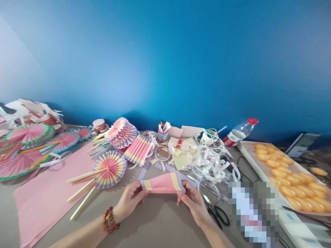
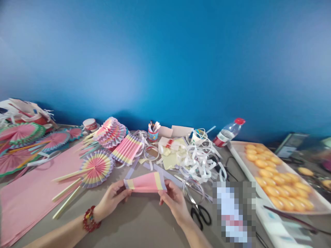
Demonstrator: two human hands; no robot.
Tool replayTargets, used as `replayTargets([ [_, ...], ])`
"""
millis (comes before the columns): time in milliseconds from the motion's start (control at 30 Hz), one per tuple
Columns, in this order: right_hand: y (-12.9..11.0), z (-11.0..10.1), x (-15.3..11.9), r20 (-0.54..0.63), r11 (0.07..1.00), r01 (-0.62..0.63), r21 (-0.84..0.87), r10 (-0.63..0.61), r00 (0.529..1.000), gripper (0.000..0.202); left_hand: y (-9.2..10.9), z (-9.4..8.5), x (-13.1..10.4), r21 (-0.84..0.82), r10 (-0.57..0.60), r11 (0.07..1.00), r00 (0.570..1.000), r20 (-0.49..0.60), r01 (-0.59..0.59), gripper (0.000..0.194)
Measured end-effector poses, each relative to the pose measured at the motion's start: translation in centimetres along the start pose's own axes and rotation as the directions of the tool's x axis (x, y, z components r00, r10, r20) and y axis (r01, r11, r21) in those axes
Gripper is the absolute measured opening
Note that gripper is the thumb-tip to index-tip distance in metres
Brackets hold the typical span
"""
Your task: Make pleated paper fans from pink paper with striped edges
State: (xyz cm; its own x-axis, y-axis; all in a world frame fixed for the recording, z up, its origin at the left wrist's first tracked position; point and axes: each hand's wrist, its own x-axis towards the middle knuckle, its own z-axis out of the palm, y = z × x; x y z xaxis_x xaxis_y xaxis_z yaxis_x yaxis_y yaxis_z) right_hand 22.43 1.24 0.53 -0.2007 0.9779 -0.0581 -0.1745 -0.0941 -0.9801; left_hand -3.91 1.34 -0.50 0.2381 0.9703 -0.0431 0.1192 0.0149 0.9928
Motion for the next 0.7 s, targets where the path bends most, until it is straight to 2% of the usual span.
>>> replayTargets([
  [100, 0.2, 0.0, -0.1, 0.058, 0.999, -0.023, -0.048, 0.026, 0.998, 0.03, 0.1, 0.0, -0.1, 0.015, 0.02, 1.0, 1.0, 0.002, -0.02, 0.033],
  [300, 1.5, 0.0, -0.1, -0.032, 0.984, -0.02, -0.175, 0.014, 0.999, 0.034, -0.3, 0.3, 0.0, -0.045, -0.018, 0.999, 0.999, 0.034, 0.02, 0.031],
  [433, 1.7, -0.1, -0.1, -0.008, 0.976, -0.03, -0.216, 0.029, 1.0, 0.036, -0.7, 0.1, 0.2, -0.046, -0.041, 0.998, 0.999, 0.016, 0.042, 0.033],
  [567, 1.8, -0.2, -0.3, 0.012, 0.971, -0.058, -0.232, 0.063, 0.998, 0.04, -0.6, 0.1, 0.1, -0.085, -0.039, 0.996, 0.998, 0.045, 0.042, 0.035],
  [700, 2.2, -0.2, -0.2, -0.022, 0.967, -0.029, -0.253, 0.024, 0.999, 0.038, -0.4, 0.0, 0.1, -0.069, -0.013, 0.997, 0.999, 0.051, 0.017, 0.035],
])
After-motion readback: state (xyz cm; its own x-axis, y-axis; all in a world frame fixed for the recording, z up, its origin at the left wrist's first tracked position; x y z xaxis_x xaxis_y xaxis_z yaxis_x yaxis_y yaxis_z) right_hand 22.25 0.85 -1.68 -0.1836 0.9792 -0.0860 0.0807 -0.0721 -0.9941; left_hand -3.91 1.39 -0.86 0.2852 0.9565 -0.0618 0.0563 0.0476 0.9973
